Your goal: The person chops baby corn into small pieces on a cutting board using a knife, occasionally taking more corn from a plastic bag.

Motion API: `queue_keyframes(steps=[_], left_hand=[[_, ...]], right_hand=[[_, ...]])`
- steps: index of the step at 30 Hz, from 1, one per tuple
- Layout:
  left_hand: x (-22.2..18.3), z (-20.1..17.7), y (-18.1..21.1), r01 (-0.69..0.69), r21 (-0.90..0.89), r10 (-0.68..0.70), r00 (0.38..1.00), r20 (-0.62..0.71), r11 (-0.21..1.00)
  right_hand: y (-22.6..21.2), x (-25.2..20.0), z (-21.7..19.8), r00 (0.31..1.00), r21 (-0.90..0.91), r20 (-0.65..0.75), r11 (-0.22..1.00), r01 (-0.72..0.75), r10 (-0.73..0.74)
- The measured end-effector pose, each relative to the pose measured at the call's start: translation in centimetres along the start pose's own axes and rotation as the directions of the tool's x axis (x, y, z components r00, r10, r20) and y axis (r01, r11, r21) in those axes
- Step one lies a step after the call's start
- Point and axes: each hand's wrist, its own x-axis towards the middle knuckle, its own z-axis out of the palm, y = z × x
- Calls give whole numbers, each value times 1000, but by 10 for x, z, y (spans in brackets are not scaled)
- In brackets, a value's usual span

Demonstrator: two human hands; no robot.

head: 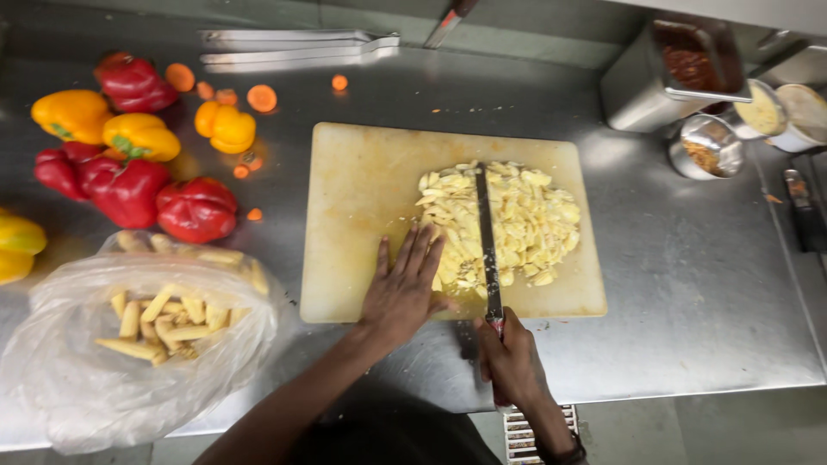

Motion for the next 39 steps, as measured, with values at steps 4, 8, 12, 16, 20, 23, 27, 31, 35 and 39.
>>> queue_keyframes(steps=[4, 8, 12, 16, 20, 23, 27, 31, 35, 39], left_hand=[[54, -4, 15, -27, -36, 26, 999, -32, 999], [42, -23, 15, -80, -110, 76, 996, -40, 991], [-26, -46, 7, -227, -132, 162, 910, -383, 965], [-151, -83, -44, 129, -454, -374, 778, -505, 882], [-211, -102, -91, 639, -32, -622, 735, -270, 768], [-228, -104, -104, 591, -207, -618, 676, -400, 780], [-217, -94, -95, 525, 147, -477, 836, -269, 838], [-215, -78, -77, 484, -185, -515, 837, -189, 855], [-217, -72, -108, 561, -436, -710, 585, -393, 704], [-192, -46, -133, 683, -213, -707, 615, -350, 699]], right_hand=[[63, 30, 14, 977, 253, -147, 948, 191, -157], [108, 61, 22, 870, 108, -261, 883, 457, -418], [90, 49, 30, 974, 280, -194, 946, 166, -114], [75, 39, 38, 937, 290, -275, 911, 294, -215], [83, 54, 40, 892, 317, -280, 843, 435, -355], [90, 59, 40, 898, 297, -273, 857, 421, -346], [86, 59, 36, 924, 252, -255, 903, 350, -287], [81, 59, 30, 966, 250, -176, 940, 232, -191], [97, 55, 37, 955, 143, -215, 961, 236, -202], [102, 58, 55, 953, 136, -127, 946, 293, -276]])
